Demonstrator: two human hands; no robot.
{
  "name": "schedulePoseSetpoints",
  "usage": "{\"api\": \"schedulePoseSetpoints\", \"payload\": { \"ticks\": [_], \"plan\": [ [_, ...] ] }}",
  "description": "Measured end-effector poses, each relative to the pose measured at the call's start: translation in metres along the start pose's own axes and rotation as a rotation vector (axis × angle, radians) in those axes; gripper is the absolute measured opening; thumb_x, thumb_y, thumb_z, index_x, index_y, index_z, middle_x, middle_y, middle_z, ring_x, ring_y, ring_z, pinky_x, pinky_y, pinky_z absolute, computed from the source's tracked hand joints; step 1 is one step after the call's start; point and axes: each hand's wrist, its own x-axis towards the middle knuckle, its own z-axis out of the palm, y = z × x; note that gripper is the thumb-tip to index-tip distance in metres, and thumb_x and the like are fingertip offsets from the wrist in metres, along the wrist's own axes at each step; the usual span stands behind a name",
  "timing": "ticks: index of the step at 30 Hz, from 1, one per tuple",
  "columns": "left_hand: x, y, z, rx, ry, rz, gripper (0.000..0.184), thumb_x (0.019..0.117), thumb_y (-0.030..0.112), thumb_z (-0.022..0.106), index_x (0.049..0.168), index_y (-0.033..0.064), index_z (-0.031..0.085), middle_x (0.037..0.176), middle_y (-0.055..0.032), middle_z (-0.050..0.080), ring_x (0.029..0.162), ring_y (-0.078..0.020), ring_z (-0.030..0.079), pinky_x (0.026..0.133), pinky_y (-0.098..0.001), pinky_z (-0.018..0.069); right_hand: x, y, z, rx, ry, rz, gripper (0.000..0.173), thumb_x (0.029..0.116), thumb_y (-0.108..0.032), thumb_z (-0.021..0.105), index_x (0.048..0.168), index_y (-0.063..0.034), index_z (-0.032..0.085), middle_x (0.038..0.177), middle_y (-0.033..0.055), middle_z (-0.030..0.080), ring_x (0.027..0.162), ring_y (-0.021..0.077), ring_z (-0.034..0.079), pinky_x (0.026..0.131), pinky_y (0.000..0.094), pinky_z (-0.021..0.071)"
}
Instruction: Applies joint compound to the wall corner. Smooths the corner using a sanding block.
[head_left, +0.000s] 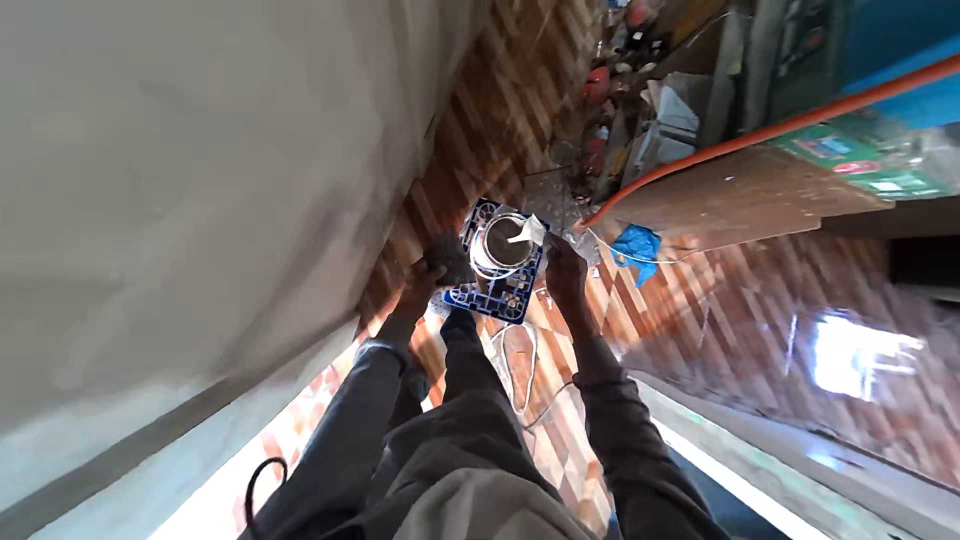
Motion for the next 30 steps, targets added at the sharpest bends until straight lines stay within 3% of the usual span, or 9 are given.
{"api": "schedulePoseSetpoints", "payload": {
  "ticks": [4, 13, 22, 30],
  "plan": [
    [0.039, -0.010, 0.050, 0.078, -0.097, 0.049, 0.046, 0.0971, 0.004, 0.064, 0.140, -0.0019, 0.050, 0.128, -0.0217, 0.061, 0.105, -0.0294, 0.068, 0.084, -0.0465, 0.0611, -0.010, -0.005, -0.022, 0.093, 0.076, -0.046, 0.032, 0.1038, -0.011, 0.052, 0.130, -0.0060, 0.069, 0.114, 0.0155, 0.073, 0.096, 0.0253, 0.072, 0.089, 0.0458, 0.0573],
    [0.070, 0.006, 0.102, 0.170, -0.293, 0.008, 0.042, 0.1024, 0.003, 0.052, 0.144, 0.0005, 0.047, 0.129, -0.0213, 0.062, 0.106, -0.0297, 0.069, 0.084, -0.0476, 0.0624, -0.013, 0.000, -0.047, 0.256, 0.147, -0.192, 0.027, 0.1025, -0.009, 0.054, 0.122, -0.0050, 0.072, 0.116, 0.0089, 0.074, 0.103, 0.0126, 0.071, 0.091, 0.0321, 0.0585],
    [0.077, 0.032, 0.117, 0.154, -0.327, 0.005, 0.036, 0.0980, -0.003, 0.055, 0.134, -0.0029, 0.055, 0.122, -0.0210, 0.065, 0.103, -0.0306, 0.070, 0.080, -0.0507, 0.0625, -0.011, -0.008, -0.070, 0.336, 0.181, -0.377, 0.026, 0.0993, -0.001, 0.055, 0.117, 0.0016, 0.074, 0.121, 0.0137, 0.073, 0.108, 0.0145, 0.071, 0.094, 0.0289, 0.0590],
    [0.043, 0.085, 0.123, 0.110, -0.417, 0.006, 0.046, 0.0945, -0.003, 0.056, 0.140, -0.0020, 0.049, 0.129, -0.0197, 0.062, 0.105, -0.0315, 0.070, 0.077, -0.0522, 0.0637, -0.014, -0.032, -0.117, 0.404, 0.146, -0.621, 0.024, 0.1017, -0.004, 0.056, 0.116, -0.0023, 0.075, 0.127, 0.0152, 0.070, 0.121, 0.0211, 0.067, 0.103, 0.0357, 0.0569]
  ]
}}
